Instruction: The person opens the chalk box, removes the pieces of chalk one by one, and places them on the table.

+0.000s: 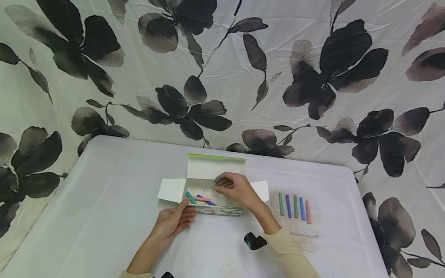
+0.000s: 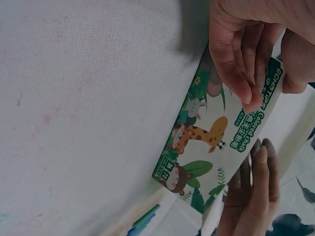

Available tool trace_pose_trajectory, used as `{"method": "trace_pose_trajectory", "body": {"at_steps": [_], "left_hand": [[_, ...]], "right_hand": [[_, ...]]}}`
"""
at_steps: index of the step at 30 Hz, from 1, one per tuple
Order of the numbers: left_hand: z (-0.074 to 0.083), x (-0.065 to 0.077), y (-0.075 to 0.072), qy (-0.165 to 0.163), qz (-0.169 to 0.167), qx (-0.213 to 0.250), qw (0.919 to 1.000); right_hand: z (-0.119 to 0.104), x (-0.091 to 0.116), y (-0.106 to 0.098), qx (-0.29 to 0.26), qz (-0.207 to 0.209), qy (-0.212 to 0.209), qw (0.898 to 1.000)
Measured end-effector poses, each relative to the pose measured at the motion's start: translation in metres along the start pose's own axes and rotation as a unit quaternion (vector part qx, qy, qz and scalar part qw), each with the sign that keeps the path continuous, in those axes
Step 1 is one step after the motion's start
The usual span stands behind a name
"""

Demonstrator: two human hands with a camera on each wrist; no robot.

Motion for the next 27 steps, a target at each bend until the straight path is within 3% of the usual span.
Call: {"method": "trace_pose_trajectory", "body": {"at_steps": [11, 18, 27], "left_hand": [[0.0, -0.001, 0.002, -0.005, 0.005, 0.007, 1.0], [0.0, -0.001, 0.002, -0.003, 0.003, 0.008, 1.0], [0.001, -0.001, 0.001, -0.004, 0.006, 0.015, 0.9999]], "right_hand": [[0.005, -0.012, 0.036, 0.017, -0.076, -0.019, 0.997], [0.005, -0.023, 0.058, 0.083, -0.134, -0.052, 0.986], [0.0, -0.036, 0.075, 0.16, -0.163, -0.057, 0.972]]}}
Point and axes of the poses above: each hand's wrist, its own x-axis away from the middle knuckle, its own y-axis out of the palm, z = x × y, the point moved 8 cm from there along -x, towards the middle knuckle, and after that the axes turned 15 degrees about -y, right-handed, at the moved point
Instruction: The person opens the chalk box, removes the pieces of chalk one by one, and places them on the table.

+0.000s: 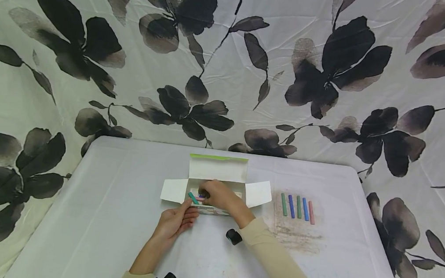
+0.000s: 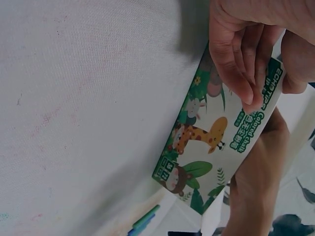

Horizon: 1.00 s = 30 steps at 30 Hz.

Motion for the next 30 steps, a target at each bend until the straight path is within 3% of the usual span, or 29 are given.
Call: {"method": "trace_pose_trajectory", "body": {"at_steps": [7, 13, 22, 30], "left_hand": [[-0.001, 0.0, 0.001, -0.001, 0.002, 0.002, 1.0], [-0.002, 0.0, 0.002, -0.001, 0.003, 0.003, 1.0], [-0.001, 0.0, 0.0, 0.0, 0.008, 0.0, 1.0], [-0.001, -0.001, 0.0, -0.001, 0.01, -0.006, 0.9999]], "right_hand": [[-0.006, -0.007, -0.001, 0.069, -0.035, -0.009, 0.997], [-0.01, 0.001, -0.008, 0.07, -0.031, -0.036, 0.996], [-0.012, 0.022, -0.023, 0.026, -0.007, -0.063, 0.998], [-0.008, 0.041, -0.041, -0.048, 0.032, -0.036, 0.998]]}}
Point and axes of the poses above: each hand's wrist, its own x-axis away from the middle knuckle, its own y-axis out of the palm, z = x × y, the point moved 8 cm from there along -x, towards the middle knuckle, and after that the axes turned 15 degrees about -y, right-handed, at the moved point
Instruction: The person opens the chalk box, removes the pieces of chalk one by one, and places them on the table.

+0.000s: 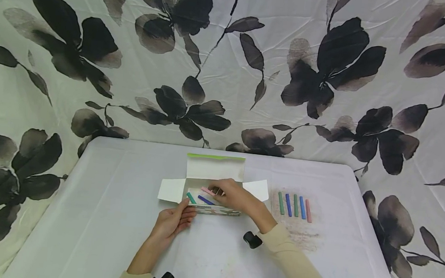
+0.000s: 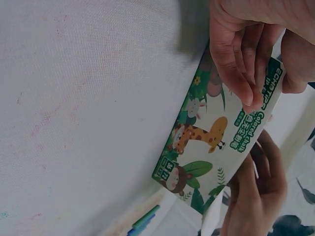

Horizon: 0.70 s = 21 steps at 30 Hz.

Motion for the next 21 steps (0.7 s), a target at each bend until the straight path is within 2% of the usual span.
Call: {"method": "trace_pose_trajectory", "body": {"at_steps": [9, 17, 21], "left_hand": [[0.001, 0.001, 0.0, -0.001, -0.001, 0.004, 1.0], [0.001, 0.001, -0.001, 0.007, -0.008, -0.004, 0.9999], [0.0, 0.0, -0.002, 0.011, -0.013, -0.01, 0.9998]], "right_hand": [[0.002, 0.027, -0.03, -0.063, 0.089, 0.054, 0.993], [0.006, 0.057, -0.047, -0.117, 0.147, 0.084, 0.979], [0.009, 0.072, -0.055, -0.147, 0.173, 0.106, 0.968]]}}
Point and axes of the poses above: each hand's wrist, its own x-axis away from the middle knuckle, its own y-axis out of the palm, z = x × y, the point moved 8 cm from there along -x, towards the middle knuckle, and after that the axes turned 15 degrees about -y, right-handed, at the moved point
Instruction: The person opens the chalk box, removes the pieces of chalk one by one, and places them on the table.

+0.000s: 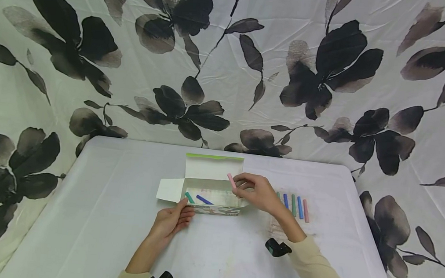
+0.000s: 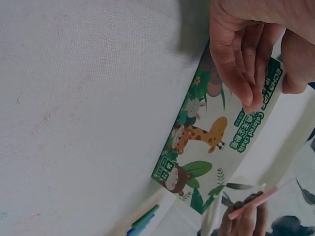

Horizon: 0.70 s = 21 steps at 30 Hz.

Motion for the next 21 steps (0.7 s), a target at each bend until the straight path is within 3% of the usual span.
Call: {"method": "trace_pose_trajectory", "body": {"at_steps": [8, 21], "left_hand": [[0.001, -0.001, 0.0, -0.004, 0.004, 0.006, 1.0], [0.002, 0.002, 0.001, -0.01, 0.004, 0.011, 0.9999]], "right_hand": [[0.001, 0.019, -0.023, -0.04, 0.031, 0.039, 0.998], [0.001, 0.054, -0.057, 0.012, 0.08, 0.055, 0.995]]}}
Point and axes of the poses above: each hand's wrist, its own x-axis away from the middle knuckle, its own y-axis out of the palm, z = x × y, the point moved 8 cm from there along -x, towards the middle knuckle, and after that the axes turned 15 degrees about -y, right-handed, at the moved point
